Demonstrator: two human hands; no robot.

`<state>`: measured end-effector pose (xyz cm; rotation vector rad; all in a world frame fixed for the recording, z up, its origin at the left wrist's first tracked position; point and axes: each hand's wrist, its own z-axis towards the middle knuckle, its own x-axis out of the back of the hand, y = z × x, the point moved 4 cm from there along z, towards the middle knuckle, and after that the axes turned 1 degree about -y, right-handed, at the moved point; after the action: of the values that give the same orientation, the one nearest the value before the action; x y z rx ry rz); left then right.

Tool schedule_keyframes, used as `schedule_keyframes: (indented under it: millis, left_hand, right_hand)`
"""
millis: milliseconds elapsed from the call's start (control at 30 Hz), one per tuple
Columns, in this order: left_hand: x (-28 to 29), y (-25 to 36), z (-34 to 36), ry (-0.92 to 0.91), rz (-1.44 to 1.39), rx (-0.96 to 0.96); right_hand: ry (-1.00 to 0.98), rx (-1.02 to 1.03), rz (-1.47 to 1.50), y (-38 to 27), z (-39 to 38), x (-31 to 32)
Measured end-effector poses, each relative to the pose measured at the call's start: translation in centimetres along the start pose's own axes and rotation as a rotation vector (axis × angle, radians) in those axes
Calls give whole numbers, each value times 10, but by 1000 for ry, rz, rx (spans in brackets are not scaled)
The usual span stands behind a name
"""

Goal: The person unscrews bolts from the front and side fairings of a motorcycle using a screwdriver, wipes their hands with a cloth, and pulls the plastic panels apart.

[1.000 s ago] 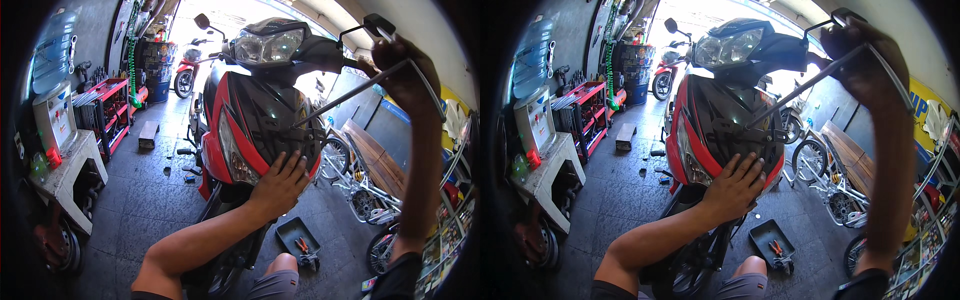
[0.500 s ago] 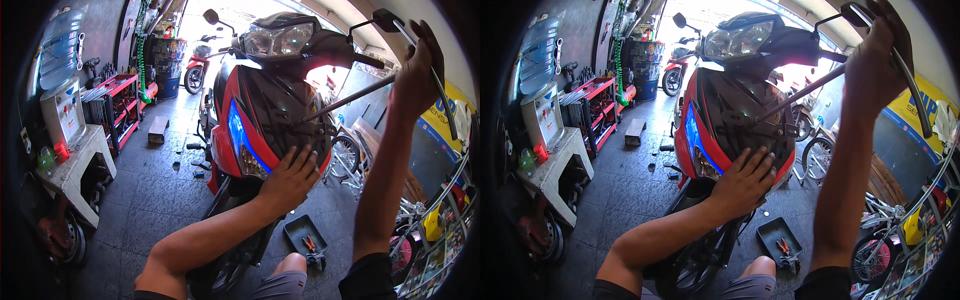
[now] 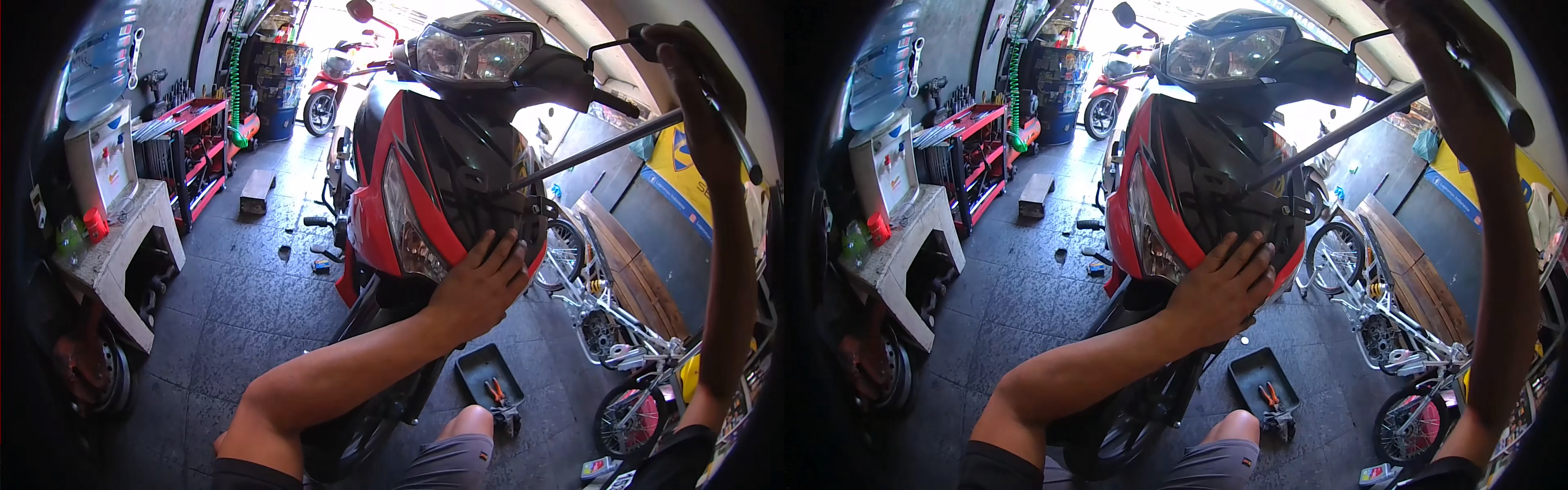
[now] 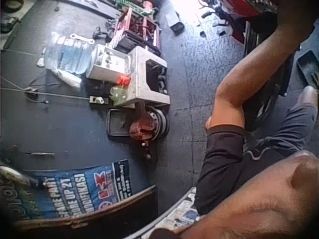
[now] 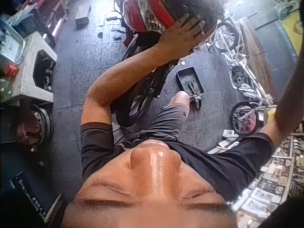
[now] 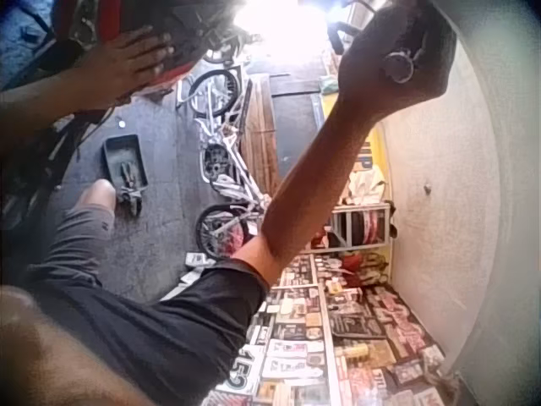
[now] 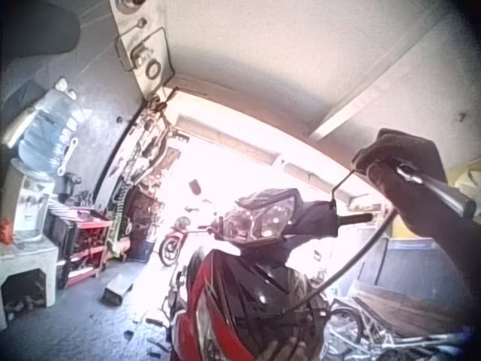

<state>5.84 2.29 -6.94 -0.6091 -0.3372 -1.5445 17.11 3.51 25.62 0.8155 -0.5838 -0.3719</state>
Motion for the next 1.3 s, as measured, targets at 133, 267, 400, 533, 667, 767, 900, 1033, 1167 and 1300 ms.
schedule_keyframes:
  millis: [133, 267, 400, 533, 667, 767, 900, 1033, 1167, 1300]
  left_hand:
    - [-3, 2, 0, 2, 15, -12]
    - [-3, -2, -2, 1, 9, -8]
    - [-2, 1, 0, -19, 8, -11]
    - [-5, 2, 2, -8, 8, -11]
    - [-3, -1, -1, -32, 16, -2]
    - [-1, 0, 1, -32, 9, 0]
    - [-1, 1, 1, -27, 9, 6]
    - [0, 3, 3, -40, 30, 8]
    - [3, 4, 4, -49, 44, 17]
    - [1, 4, 4, -60, 47, 27]
  right_hand:
    - [109, 257, -648, 20, -20, -4]
    - [137, -119, -498, 7, -12, -5]
    - [142, -128, -631, -2, -6, -2]
    - [350, -341, -569, -14, -6, -3]
    - [442, -659, -373, -22, -8, -11]
    - [378, -621, -156, -21, -9, -11]
    - [452, -640, 140, 0, -36, 5]
    - [407, -291, -151, 16, -74, 21]
    - [417, -351, -177, 21, -96, 17]
    - [484, -616, 35, 19, -104, 9]
